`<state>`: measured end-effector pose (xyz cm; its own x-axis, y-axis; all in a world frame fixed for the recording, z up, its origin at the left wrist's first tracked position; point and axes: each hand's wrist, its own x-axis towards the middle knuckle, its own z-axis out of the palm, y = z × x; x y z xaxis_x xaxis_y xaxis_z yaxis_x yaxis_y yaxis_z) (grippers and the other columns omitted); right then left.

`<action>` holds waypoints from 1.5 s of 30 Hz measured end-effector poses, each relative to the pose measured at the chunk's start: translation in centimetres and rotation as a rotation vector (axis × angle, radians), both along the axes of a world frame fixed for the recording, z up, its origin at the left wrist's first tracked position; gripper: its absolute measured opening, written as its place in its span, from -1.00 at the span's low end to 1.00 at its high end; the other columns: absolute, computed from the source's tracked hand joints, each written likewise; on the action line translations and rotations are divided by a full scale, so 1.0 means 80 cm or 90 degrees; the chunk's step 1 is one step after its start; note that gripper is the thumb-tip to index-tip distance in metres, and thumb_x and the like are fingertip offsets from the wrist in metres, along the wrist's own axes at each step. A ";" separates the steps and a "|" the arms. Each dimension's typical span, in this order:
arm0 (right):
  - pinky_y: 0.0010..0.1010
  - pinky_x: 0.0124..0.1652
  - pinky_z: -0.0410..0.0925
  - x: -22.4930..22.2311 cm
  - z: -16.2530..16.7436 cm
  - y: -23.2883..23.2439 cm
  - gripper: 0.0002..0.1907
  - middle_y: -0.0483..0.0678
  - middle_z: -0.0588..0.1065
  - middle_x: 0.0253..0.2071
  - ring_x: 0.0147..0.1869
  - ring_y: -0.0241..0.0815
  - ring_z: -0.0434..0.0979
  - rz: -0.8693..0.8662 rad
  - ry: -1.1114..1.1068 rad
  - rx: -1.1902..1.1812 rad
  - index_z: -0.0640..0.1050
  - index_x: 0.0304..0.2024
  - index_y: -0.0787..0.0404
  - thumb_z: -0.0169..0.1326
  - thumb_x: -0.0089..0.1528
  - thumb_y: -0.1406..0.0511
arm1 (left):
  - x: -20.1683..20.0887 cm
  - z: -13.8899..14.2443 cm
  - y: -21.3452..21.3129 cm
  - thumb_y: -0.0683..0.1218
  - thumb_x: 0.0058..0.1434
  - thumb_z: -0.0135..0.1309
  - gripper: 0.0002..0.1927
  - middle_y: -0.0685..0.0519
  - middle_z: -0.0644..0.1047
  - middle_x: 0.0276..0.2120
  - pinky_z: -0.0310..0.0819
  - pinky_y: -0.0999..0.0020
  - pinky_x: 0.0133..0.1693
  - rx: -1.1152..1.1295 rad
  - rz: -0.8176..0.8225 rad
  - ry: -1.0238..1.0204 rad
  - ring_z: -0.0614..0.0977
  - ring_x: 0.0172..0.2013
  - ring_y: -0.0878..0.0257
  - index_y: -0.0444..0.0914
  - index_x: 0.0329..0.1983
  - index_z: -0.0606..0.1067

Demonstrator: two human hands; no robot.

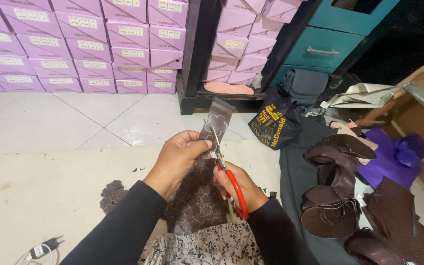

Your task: The person uses red-handled scissors to cut cloud-shaped pieces from a sheet of brown patterned material. They hold the material with one hand and cut along the outlines with the other, occasionally adjusting the sheet's position.

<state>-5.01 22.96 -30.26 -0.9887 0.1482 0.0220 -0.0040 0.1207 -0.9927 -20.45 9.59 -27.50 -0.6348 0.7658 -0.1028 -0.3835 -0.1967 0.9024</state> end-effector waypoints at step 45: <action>-0.52 -0.48 0.29 0.025 0.026 -0.049 -0.53 -0.20 0.29 -0.57 -0.53 -0.40 0.28 -0.071 -0.065 0.073 0.37 -0.33 0.19 -0.15 0.40 -0.05 | 0.025 0.018 -0.037 -0.14 0.25 0.15 -0.87 0.13 0.58 -0.43 0.35 0.55 -0.38 -0.010 0.026 0.053 0.47 -0.46 0.45 -0.32 -0.23 0.57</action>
<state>-3.04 19.04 -28.17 -0.9643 0.2593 -0.0538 0.1151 0.2273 -0.9670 -18.45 6.61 -26.04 -0.6719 0.7382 -0.0598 -0.2993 -0.1968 0.9337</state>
